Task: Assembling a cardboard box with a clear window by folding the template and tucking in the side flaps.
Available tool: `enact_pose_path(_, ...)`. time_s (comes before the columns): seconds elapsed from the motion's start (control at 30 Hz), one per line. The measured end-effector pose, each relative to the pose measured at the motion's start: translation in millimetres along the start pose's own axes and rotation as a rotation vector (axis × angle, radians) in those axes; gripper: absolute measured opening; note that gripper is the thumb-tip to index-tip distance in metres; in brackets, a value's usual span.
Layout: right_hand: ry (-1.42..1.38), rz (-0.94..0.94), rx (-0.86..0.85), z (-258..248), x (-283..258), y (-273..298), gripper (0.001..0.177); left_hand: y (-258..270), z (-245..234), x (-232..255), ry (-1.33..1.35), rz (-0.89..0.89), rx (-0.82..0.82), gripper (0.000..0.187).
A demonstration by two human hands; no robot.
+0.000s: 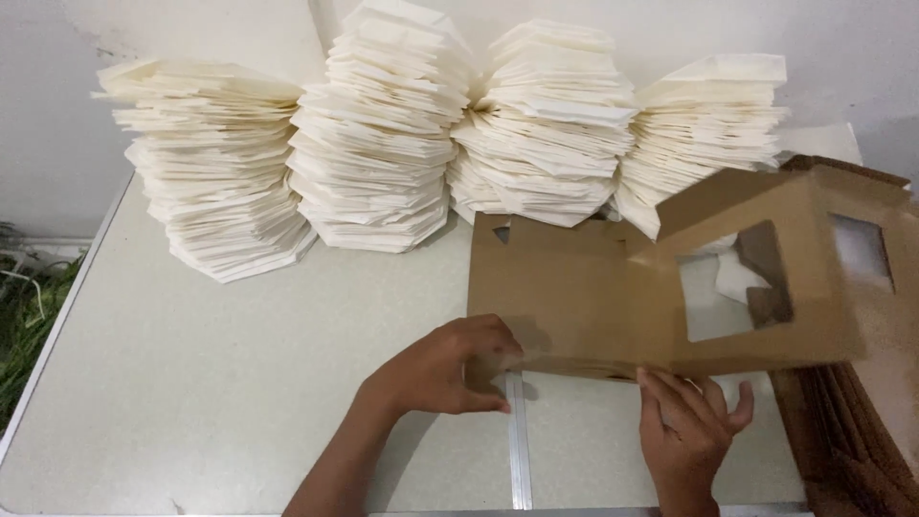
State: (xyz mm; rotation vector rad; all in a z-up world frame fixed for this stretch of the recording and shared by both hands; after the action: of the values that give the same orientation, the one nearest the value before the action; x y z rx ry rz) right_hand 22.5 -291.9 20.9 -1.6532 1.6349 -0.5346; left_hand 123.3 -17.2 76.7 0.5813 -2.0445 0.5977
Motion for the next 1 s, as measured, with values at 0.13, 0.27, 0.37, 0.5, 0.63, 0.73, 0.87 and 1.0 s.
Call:
enact_pose_path(0.13,0.000,-0.039,0.014,2,-6,0,0.022,3,-9,-7,-0.093,0.045,0.017,0.036)
enact_pose_path(0.27,-0.025,0.049,0.012,3,4,3,0.019,13,-8,-28,-0.061,-0.222,-0.086,0.052)
enact_pose_path(0.37,-0.027,0.063,-0.014,7,6,5,0.018,9,-10,-21,-0.095,-0.141,0.003,0.014)
enact_pose_path(0.5,-0.034,-0.024,-0.014,3,-7,-2,0.020,4,-12,9,-0.095,0.136,0.076,0.006)
enact_pose_path(0.63,-0.044,-0.065,-0.001,0,-16,-6,0.023,6,-2,12,-0.263,0.251,0.173,0.003)
enact_pose_path(0.73,-0.051,-0.062,0.019,1,-15,-5,0.028,3,-2,33,-0.275,0.375,0.271,0.015)
enact_pose_path(0.87,-0.069,-0.047,-0.010,1,-15,-4,0.025,2,5,21,-0.358,0.329,0.334,0.014)
enact_pose_path(1.0,-0.074,-0.035,-0.008,0,-17,-5,0.023,2,3,26,-0.352,0.356,0.359,0.019)
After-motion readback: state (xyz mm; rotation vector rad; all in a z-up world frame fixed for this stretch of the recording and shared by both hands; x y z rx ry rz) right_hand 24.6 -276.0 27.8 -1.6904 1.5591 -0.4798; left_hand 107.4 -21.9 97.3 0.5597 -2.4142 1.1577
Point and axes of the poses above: each hand's wrist, its own y-axis away from the middle knuckle, its own z-axis out of the palm, x = y × z, the point moved 7 cm from there along -y, towards the middle knuckle, and after that the axes turned 2 degrees about z, right-handed, at the moved point
